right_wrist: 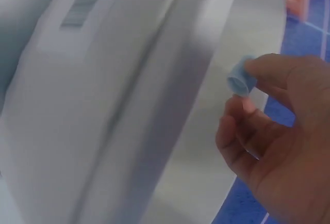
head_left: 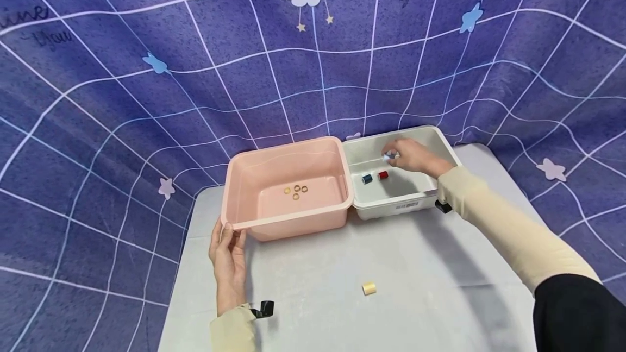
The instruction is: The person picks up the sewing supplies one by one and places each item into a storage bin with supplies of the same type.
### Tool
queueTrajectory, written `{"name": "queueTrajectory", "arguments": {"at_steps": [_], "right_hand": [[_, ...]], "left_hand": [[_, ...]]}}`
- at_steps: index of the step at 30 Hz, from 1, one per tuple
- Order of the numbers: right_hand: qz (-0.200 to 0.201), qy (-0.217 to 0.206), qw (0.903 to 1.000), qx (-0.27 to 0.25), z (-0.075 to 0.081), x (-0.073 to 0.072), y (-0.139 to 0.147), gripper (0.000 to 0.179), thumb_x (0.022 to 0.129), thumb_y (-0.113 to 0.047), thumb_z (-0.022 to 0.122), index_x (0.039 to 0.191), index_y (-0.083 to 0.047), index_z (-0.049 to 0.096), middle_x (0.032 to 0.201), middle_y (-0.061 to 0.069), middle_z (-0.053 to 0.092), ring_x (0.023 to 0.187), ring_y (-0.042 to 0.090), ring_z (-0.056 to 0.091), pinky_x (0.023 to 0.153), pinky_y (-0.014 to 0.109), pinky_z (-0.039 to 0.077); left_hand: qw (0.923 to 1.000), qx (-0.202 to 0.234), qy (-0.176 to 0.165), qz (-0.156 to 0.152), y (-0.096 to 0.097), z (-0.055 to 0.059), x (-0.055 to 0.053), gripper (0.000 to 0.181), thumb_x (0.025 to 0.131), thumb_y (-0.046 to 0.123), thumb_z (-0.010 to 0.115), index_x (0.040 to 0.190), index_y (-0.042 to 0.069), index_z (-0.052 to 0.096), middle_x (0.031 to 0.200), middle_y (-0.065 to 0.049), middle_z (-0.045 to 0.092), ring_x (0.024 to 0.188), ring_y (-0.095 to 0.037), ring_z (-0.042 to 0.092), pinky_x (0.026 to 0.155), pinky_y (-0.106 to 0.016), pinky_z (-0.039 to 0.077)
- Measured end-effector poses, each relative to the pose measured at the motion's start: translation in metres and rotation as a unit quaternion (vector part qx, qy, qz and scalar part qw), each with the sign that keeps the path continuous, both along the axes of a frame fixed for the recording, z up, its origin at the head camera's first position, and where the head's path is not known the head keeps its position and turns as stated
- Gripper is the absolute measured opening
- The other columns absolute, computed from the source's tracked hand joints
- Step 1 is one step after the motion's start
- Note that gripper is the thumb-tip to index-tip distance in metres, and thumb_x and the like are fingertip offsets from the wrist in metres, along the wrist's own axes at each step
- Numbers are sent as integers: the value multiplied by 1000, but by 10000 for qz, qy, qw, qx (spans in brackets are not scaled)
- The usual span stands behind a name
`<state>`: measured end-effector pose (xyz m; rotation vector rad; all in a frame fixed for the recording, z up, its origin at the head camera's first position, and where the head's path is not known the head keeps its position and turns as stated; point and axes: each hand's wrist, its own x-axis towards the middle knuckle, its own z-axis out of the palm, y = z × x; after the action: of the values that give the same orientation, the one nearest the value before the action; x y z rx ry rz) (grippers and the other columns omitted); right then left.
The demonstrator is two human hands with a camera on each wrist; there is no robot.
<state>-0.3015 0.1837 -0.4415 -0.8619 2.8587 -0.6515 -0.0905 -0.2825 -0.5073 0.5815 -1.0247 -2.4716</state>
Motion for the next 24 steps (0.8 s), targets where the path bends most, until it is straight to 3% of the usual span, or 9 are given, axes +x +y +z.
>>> {"name": "queueTrajectory", "arguments": {"at_steps": [8, 16, 19, 24], "right_hand": [[994, -287, 9932, 539, -13, -27, 6, 20, 85, -1, 72, 104, -1, 75, 100, 18, 76, 92, 34, 72, 87, 53, 65], [2080, -470, 9719, 994, -14, -49, 8, 22, 76, 7, 71, 98, 3, 74, 94, 19, 75, 84, 28, 68, 79, 44, 64], [2200, -491, 9671, 1179, -15, -55, 4, 21, 76, 8, 70, 97, 4, 73, 93, 19, 74, 82, 26, 66, 77, 41, 63], [2222, -156, 9612, 1628, -22, -58, -5, 20, 74, 8, 71, 91, -1, 73, 87, 14, 74, 72, 18, 58, 66, 35, 56]], "left_hand": [[9999, 29, -117, -16, 0, 2, 0, 56, 102, 8, 66, 155, 12, 49, 127, -9, 54, 90, -11, 64, 86, -18, 67], [9998, -12, -199, -82, -1, 0, 2, 57, 103, 8, 64, 157, 12, 45, 133, -10, 50, 94, -10, 64, 92, -19, 65], [9999, 0, -141, -87, -1, 0, 1, 57, 103, 8, 64, 157, 12, 45, 132, -10, 50, 93, -10, 64, 91, -18, 65], [10000, 48, -73, -20, -1, 0, -1, 55, 103, 7, 63, 155, 11, 47, 130, -11, 51, 91, -11, 65, 87, -18, 66]]}}
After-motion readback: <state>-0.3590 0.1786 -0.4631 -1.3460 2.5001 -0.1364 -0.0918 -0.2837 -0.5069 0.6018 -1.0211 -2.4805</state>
